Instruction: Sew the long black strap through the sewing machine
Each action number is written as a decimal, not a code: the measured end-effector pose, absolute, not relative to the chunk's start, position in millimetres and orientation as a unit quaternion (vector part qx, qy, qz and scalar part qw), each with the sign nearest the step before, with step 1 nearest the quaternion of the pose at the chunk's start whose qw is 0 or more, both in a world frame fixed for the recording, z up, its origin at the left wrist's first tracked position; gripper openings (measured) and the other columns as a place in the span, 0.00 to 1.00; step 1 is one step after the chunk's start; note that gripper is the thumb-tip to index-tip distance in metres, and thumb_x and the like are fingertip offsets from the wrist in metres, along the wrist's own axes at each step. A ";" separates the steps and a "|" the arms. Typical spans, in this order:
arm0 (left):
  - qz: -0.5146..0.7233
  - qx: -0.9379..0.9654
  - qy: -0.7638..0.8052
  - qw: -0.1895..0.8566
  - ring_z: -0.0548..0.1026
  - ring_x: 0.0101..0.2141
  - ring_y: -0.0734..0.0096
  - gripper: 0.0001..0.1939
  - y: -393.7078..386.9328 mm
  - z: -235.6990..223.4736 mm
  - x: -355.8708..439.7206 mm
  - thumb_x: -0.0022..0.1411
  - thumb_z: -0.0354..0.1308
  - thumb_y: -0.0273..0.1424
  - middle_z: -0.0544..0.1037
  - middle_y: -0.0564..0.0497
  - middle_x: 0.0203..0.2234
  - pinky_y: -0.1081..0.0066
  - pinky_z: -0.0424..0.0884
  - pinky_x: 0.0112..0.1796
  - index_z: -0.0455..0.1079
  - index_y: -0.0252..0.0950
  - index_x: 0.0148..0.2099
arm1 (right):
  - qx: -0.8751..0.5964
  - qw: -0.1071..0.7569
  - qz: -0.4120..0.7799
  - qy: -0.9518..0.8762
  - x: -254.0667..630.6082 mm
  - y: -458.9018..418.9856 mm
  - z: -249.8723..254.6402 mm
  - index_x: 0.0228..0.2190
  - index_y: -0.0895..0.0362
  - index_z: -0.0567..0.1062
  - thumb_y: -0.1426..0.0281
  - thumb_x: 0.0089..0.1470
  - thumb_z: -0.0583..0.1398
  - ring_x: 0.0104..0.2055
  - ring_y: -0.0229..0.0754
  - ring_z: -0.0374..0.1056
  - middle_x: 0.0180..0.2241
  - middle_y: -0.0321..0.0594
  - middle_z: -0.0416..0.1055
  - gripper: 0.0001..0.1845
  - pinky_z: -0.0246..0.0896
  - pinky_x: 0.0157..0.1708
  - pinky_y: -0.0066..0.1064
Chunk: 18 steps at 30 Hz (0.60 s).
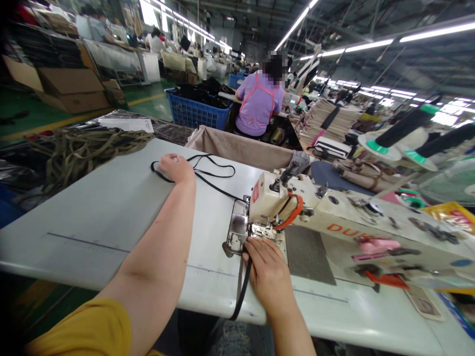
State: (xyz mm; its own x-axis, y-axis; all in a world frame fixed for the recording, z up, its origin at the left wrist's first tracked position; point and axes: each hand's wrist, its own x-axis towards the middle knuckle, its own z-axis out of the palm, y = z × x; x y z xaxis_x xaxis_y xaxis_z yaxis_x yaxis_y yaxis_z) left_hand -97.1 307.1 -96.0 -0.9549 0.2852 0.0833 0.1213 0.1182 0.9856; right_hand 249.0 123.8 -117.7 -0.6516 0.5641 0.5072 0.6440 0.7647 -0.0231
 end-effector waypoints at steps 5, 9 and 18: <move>0.458 0.589 0.654 0.123 0.75 0.57 0.58 0.11 314.9 -99.9 -46.5 0.67 0.56 0.22 0.81 0.45 0.51 0.60 0.66 0.64 0.76 0.40 0.46 | -0.331 0.250 -0.078 -0.907 248.3 123.9 -115.4 0.55 0.55 0.79 0.70 0.73 0.58 0.55 0.47 0.79 0.53 0.45 0.82 0.14 0.71 0.62 0.48; 0.263 0.794 0.524 0.159 0.76 0.57 0.55 0.21 318.6 -115.0 -14.1 0.64 0.68 0.38 0.81 0.44 0.54 0.62 0.67 0.62 0.79 0.39 0.57 | -0.328 0.252 -0.079 -0.907 247.8 124.5 -115.3 0.54 0.56 0.79 0.71 0.74 0.58 0.55 0.47 0.79 0.53 0.44 0.82 0.13 0.69 0.63 0.48; 0.171 0.776 0.599 0.101 0.77 0.54 0.53 0.08 318.9 -119.5 -19.3 0.69 0.62 0.31 0.83 0.41 0.47 0.60 0.72 0.56 0.82 0.37 0.46 | -0.329 0.255 -0.075 -0.906 248.1 124.2 -115.8 0.54 0.55 0.79 0.71 0.73 0.58 0.55 0.47 0.79 0.53 0.45 0.82 0.13 0.70 0.63 0.48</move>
